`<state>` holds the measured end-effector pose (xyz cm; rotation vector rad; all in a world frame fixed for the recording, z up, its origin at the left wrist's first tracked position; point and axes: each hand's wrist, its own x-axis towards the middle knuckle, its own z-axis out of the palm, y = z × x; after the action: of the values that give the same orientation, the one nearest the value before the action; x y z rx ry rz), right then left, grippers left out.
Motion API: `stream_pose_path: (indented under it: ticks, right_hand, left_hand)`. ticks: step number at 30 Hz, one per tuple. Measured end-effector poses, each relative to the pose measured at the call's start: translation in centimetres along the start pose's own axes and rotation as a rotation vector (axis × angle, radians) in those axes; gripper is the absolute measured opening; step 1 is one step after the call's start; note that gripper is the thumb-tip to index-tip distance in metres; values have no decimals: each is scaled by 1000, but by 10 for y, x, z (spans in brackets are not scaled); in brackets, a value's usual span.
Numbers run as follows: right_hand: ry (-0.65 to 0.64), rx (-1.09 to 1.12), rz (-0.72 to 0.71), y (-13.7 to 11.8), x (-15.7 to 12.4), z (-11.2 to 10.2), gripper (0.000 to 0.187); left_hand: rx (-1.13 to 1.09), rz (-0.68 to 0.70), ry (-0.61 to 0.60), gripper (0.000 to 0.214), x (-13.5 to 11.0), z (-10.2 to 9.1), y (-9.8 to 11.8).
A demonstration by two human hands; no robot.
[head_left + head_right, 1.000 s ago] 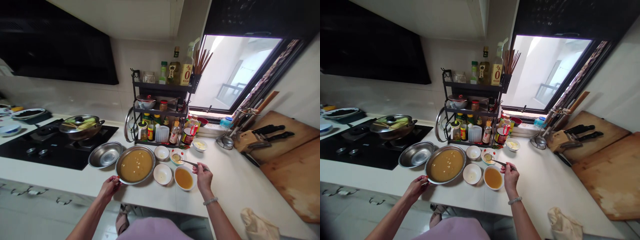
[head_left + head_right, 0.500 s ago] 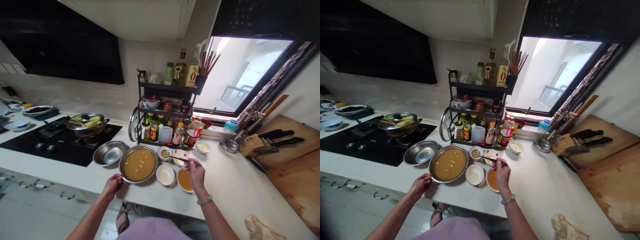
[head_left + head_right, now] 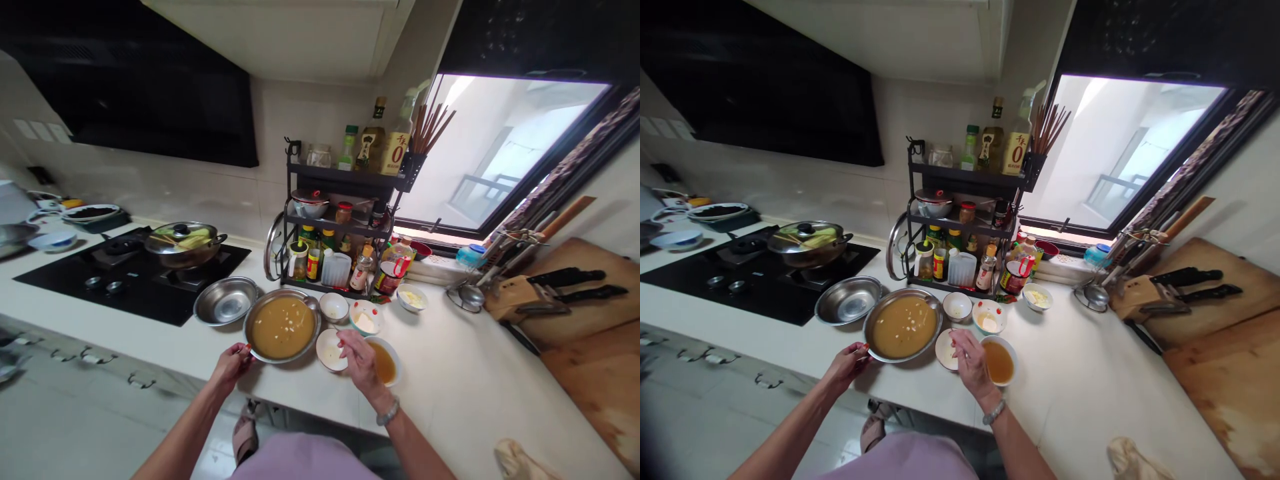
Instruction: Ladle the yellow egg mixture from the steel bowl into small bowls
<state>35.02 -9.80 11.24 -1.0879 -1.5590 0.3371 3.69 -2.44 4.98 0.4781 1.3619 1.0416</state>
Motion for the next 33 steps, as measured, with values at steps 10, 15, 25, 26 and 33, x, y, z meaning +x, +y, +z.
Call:
stream_pose_path:
  ticks: [10,15,25,26,33]
  right_hand:
    - [440,-136,425,40,-3,-85,41]
    - [458,-88,486,47,-16,-88,40]
    - [820,201,682,59,-14,-85,40]
    - [822,208,679,58,-13,-86,40]
    - [804,210,645,52,-10,-91,42]
  left_hand:
    - [21,-4,-8,20,-2,1,3]
    - [5,-7,-9,20,2,-1,0]
    - [14,-4,-8,19,0,-1,2]
    - [15,-5,-7,18,-1,0,2]
    - [-4,-25,11,22,-1,1,3]
